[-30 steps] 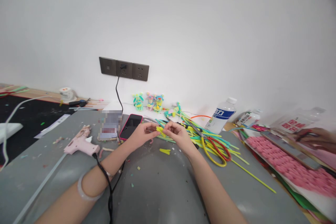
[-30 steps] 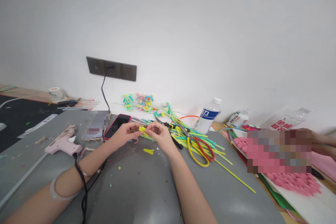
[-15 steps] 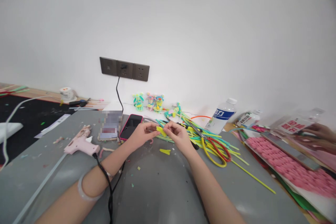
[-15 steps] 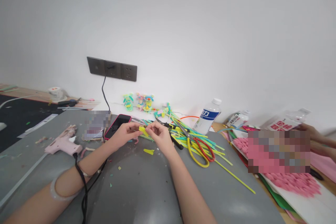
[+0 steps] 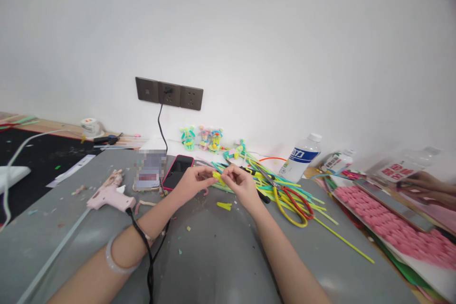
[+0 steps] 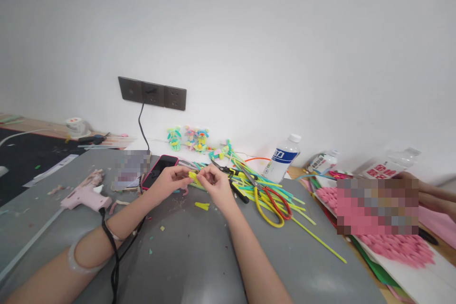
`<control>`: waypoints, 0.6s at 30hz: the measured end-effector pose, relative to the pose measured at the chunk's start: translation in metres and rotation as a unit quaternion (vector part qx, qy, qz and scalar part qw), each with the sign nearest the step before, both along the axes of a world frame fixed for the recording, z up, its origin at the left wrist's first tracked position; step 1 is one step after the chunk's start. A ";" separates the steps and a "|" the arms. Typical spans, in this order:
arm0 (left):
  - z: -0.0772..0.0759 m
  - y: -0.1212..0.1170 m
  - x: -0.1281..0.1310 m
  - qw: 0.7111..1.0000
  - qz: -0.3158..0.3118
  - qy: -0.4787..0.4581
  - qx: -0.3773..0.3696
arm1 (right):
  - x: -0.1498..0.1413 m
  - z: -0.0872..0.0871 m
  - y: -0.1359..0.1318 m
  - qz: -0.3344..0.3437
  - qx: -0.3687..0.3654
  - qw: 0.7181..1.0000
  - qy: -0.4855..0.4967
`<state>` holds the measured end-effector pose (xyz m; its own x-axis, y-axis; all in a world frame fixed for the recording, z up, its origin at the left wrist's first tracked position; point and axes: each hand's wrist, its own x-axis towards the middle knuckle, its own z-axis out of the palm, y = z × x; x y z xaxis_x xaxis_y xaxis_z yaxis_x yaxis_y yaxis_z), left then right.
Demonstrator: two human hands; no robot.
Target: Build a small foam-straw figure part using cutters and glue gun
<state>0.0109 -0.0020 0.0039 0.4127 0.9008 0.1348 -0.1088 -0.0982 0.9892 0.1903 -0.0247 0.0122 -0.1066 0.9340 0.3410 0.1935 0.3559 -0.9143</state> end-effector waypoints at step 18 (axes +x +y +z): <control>-0.003 0.002 -0.001 1.000 0.001 0.010 0.017 | 0.002 0.000 -0.001 0.014 0.020 1.000 -0.014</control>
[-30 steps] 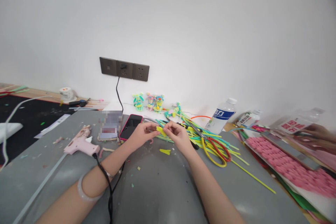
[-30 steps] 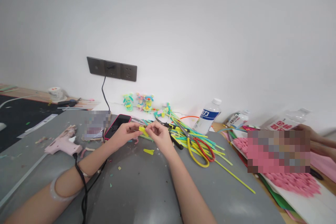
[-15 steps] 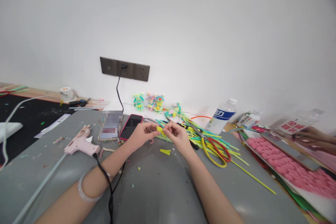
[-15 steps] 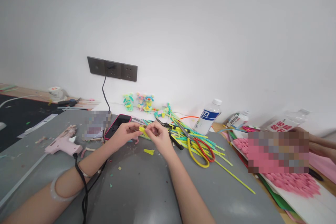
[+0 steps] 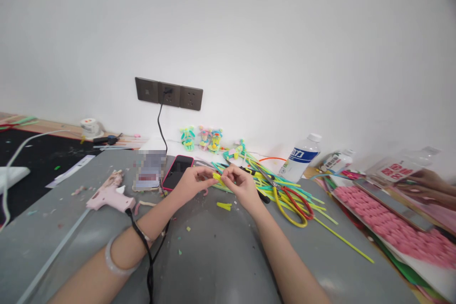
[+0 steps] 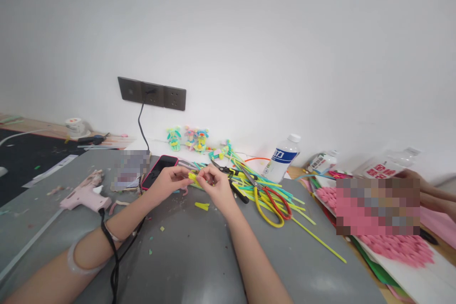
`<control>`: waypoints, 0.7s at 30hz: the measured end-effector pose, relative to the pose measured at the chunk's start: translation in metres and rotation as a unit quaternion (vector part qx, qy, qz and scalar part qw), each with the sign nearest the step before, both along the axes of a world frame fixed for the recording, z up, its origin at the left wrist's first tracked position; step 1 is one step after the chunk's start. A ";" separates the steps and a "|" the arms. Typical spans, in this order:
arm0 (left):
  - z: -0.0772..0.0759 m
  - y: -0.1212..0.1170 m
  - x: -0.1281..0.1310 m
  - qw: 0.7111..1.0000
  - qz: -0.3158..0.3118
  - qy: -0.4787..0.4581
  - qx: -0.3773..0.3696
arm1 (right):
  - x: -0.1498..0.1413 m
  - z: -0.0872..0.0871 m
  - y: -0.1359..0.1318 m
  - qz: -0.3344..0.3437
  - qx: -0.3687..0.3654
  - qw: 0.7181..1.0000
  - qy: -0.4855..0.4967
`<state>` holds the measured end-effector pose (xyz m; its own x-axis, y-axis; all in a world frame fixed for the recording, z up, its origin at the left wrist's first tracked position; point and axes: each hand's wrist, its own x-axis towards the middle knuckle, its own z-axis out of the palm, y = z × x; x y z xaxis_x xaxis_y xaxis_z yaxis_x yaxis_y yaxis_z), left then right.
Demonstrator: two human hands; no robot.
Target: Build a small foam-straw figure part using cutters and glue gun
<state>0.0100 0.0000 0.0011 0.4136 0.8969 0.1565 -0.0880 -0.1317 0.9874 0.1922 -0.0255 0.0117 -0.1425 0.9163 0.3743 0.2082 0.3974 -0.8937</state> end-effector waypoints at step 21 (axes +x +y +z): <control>0.003 0.001 -0.002 0.998 0.012 0.024 0.057 | 0.002 0.008 -0.003 -0.013 0.007 1.000 -0.006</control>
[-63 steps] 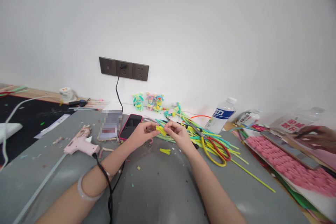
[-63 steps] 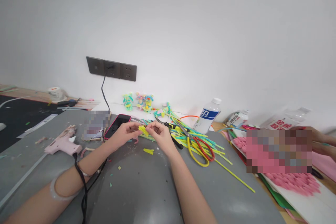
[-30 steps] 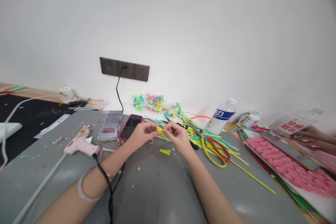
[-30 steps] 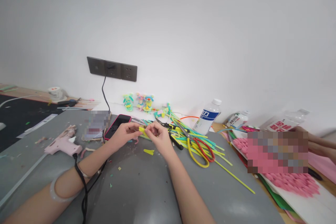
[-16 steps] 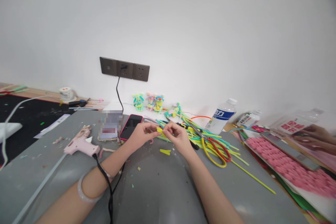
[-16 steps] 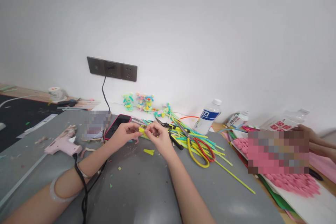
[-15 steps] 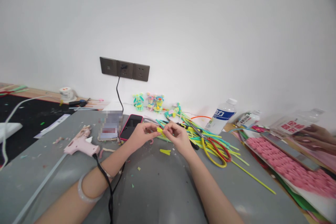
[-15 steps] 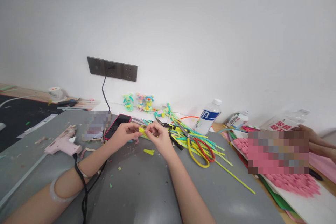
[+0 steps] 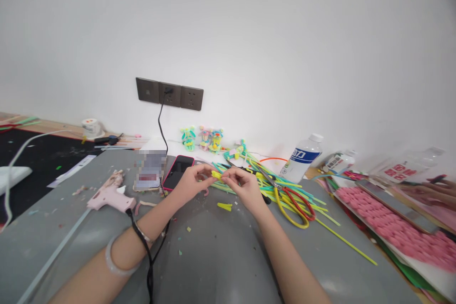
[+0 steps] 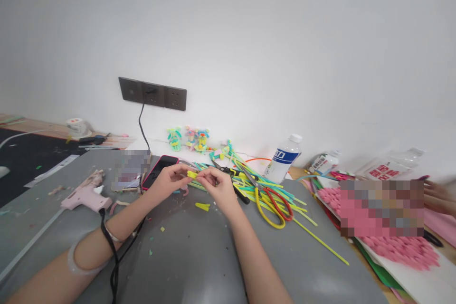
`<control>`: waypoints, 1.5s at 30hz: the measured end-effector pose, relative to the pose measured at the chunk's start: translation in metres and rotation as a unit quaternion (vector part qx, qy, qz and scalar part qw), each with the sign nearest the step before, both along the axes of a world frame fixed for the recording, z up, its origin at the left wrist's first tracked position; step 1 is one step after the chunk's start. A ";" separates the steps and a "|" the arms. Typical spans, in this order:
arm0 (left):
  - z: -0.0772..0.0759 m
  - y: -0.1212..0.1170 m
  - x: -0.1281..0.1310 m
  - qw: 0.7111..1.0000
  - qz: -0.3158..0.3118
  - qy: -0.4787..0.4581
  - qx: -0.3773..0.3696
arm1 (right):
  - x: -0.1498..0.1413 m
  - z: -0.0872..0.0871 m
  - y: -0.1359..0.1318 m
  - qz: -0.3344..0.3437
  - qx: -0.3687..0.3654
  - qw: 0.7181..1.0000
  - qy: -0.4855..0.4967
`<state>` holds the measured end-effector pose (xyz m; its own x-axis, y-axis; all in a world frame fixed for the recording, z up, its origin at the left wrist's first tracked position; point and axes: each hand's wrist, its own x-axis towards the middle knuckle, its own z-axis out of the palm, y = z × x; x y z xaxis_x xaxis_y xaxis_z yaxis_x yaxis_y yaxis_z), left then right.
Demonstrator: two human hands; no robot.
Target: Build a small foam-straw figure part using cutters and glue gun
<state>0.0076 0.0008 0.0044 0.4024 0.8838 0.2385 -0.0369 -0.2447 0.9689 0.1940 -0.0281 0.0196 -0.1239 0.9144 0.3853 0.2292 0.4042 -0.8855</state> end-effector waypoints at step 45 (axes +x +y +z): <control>-0.001 0.002 -0.001 0.993 0.053 -0.092 0.043 | 0.005 -0.009 0.010 -0.014 -0.021 0.971 0.238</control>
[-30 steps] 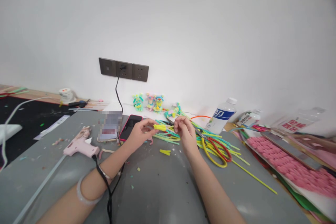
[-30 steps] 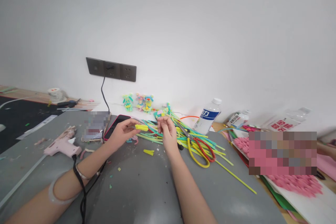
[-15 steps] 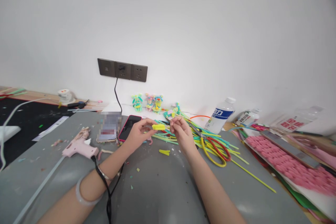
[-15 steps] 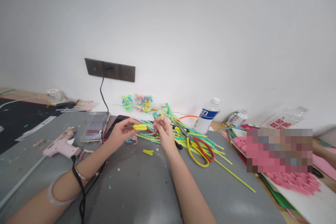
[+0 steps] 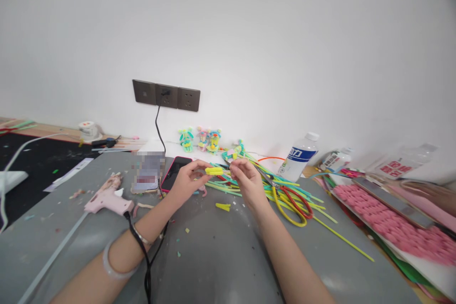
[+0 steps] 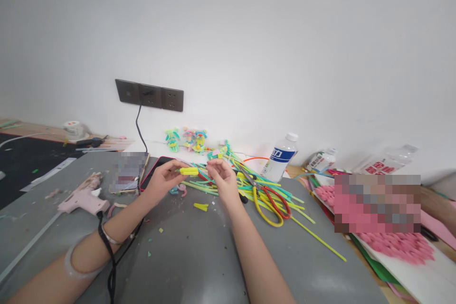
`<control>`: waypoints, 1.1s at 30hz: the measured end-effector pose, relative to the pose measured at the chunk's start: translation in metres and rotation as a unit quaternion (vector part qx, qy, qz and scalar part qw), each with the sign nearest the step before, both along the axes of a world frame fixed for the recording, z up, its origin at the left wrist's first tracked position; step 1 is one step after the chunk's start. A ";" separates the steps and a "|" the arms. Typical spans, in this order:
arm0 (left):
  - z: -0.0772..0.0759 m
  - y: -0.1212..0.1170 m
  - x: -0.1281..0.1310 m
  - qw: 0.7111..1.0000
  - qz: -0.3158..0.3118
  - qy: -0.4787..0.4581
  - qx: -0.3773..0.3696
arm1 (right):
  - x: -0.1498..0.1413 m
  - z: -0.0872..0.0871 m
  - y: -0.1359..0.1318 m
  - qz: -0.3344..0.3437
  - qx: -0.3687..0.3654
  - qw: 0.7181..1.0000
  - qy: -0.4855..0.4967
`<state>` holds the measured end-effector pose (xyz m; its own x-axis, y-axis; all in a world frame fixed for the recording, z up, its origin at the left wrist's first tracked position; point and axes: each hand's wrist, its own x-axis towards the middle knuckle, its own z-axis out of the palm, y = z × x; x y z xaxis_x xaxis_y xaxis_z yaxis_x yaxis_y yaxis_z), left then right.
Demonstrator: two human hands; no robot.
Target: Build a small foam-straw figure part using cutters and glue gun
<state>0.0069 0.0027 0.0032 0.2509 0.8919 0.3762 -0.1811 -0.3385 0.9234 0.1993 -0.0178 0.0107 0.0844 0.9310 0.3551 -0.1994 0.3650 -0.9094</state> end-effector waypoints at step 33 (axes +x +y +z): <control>0.010 -0.007 0.000 0.998 -0.025 0.053 0.022 | -0.011 -0.001 -0.006 0.120 0.009 0.988 -0.099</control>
